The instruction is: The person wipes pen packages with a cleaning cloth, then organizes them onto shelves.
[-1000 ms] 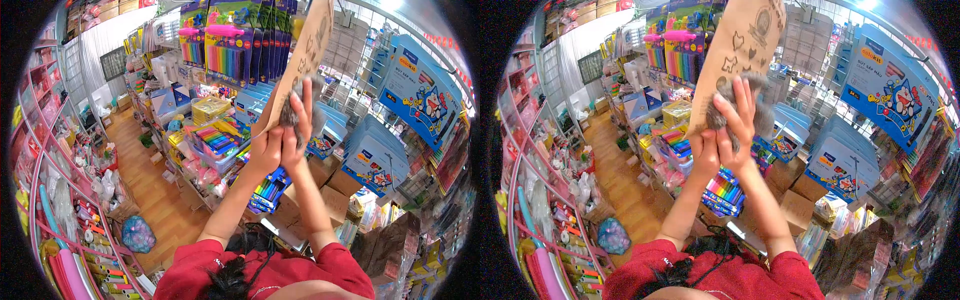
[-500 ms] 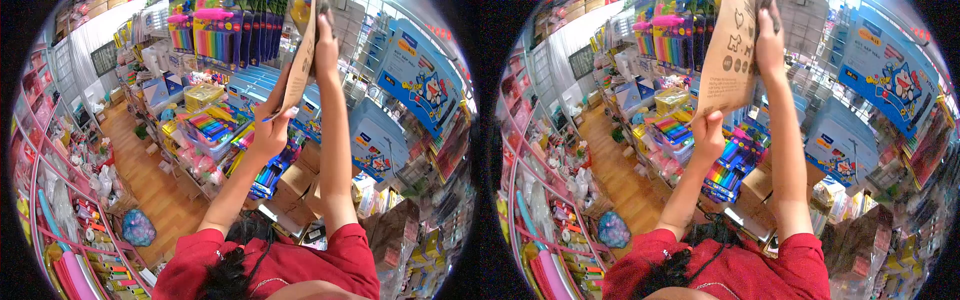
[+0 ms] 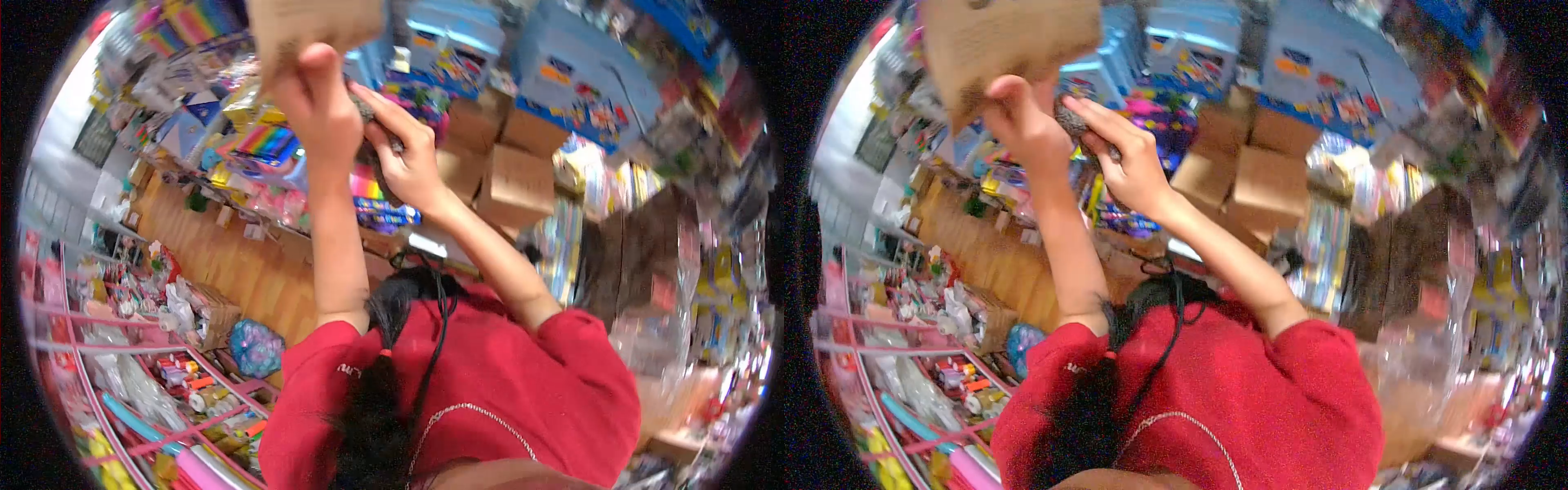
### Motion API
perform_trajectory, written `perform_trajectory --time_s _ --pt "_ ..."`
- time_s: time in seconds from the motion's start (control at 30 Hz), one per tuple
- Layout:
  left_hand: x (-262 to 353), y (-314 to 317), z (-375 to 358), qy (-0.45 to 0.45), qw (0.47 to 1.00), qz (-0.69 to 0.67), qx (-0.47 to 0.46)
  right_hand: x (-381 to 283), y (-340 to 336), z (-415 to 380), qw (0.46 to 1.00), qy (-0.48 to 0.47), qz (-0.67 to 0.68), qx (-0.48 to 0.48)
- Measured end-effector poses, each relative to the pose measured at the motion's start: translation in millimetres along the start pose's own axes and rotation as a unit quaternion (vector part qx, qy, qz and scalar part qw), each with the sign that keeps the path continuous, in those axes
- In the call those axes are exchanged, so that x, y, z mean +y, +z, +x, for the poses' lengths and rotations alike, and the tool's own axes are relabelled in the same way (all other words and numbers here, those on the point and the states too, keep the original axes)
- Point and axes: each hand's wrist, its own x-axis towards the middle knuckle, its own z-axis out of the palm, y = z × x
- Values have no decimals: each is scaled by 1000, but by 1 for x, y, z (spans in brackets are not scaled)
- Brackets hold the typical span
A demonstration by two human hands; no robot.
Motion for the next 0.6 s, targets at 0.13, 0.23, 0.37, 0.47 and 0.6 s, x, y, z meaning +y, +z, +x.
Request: perform_trajectory --time_s 0.13,0.23,0.37,0.47,0.6 --pt "-11 8 -1 26 999 -31 14 -13 -64 -28 996 65 -60 -31" --pt "-4 22 1 54 980 -188 38 -20 -131 -53 976 145 -159 23" --pt "-7 21 2 45 975 -219 -3 -26 -220 -89 911 252 -294 141" --pt "-14 20 -1 54 981 -186 -13 -17 -271 -122 874 294 -322 216" --pt "-30 13 1 71 985 -153 -26 28 -315 -182 798 419 -398 169"
